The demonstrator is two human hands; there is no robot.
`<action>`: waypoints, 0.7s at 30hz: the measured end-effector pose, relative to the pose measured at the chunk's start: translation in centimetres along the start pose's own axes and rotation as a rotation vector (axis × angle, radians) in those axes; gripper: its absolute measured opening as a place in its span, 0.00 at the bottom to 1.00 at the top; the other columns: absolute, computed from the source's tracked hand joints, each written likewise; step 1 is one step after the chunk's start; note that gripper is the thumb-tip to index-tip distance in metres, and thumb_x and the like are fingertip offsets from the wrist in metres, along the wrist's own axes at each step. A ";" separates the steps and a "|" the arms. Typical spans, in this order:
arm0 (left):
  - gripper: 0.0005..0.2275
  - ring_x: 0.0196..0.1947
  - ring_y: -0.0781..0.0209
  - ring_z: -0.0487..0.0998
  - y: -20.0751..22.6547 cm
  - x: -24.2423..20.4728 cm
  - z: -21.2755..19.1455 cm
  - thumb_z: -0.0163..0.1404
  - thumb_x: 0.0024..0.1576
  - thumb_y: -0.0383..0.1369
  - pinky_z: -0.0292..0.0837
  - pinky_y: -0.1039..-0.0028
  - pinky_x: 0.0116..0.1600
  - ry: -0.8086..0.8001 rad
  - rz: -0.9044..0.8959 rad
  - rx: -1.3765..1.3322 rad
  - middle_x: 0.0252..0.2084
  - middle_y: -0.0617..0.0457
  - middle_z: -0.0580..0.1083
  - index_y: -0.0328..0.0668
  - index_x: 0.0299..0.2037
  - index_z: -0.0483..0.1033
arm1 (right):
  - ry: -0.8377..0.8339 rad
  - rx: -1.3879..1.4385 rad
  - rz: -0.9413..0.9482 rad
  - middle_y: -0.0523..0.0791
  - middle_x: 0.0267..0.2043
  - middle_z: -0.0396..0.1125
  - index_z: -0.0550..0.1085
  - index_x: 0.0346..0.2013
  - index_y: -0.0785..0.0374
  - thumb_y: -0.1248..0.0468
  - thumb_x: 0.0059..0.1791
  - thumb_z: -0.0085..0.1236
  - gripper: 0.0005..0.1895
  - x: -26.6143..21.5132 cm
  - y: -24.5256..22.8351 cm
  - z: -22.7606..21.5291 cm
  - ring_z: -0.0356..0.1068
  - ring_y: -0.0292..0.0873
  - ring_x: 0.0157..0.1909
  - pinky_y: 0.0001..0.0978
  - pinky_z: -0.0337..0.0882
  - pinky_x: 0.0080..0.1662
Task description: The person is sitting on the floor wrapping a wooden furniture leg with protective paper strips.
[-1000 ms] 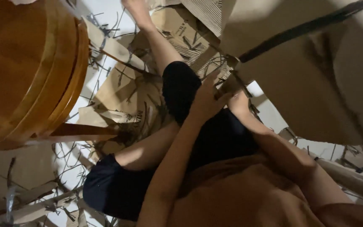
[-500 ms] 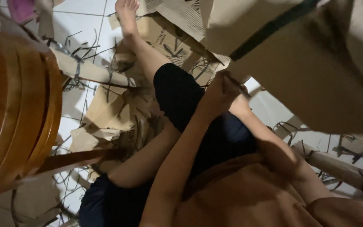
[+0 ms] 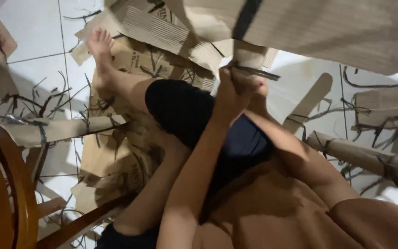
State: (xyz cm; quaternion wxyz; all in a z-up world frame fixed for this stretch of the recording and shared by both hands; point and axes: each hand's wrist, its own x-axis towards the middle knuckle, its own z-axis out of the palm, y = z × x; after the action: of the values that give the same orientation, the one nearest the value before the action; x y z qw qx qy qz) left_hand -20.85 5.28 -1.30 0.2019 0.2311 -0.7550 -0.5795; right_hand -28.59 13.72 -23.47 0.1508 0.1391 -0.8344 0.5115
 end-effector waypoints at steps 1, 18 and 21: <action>0.34 0.58 0.23 0.73 -0.1 0.2 0.2 0.60 0.50 0.50 0.65 0.41 0.65 -0.054 -0.020 0.013 0.53 0.25 0.71 0.42 0.59 0.56 | 0.027 0.011 -0.035 0.54 0.40 0.67 0.73 0.43 0.67 0.47 0.42 0.59 0.27 0.0 0.2 -0.2 0.70 0.55 0.39 0.47 0.72 0.42; 0.26 0.67 0.40 0.69 -2.6 0.4 3.3 0.46 0.63 0.39 0.56 0.56 0.77 -0.449 -0.047 0.231 0.68 0.42 0.67 0.57 0.73 0.55 | 0.223 0.138 -0.163 0.52 0.37 0.69 0.74 0.40 0.64 0.77 0.31 0.77 0.27 10.1 -6.6 -10.1 0.76 0.53 0.40 0.42 0.72 0.46; 0.24 0.68 0.38 0.68 -1.8 1.4 2.7 0.41 0.64 0.42 0.59 0.50 0.74 -0.472 -0.078 0.223 0.66 0.43 0.68 0.65 0.72 0.56 | 0.234 0.204 -0.115 0.51 0.41 0.73 0.75 0.45 0.62 0.85 0.32 0.74 0.31 12.1 -7.4 -11.9 0.77 0.51 0.45 0.42 0.73 0.51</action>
State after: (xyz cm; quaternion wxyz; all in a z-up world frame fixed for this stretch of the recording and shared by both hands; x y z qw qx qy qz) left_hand -23.30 6.15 -3.69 -0.0287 0.1393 -0.8310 -0.5378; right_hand -35.53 20.20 -7.51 0.2612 0.1405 -0.7455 0.5969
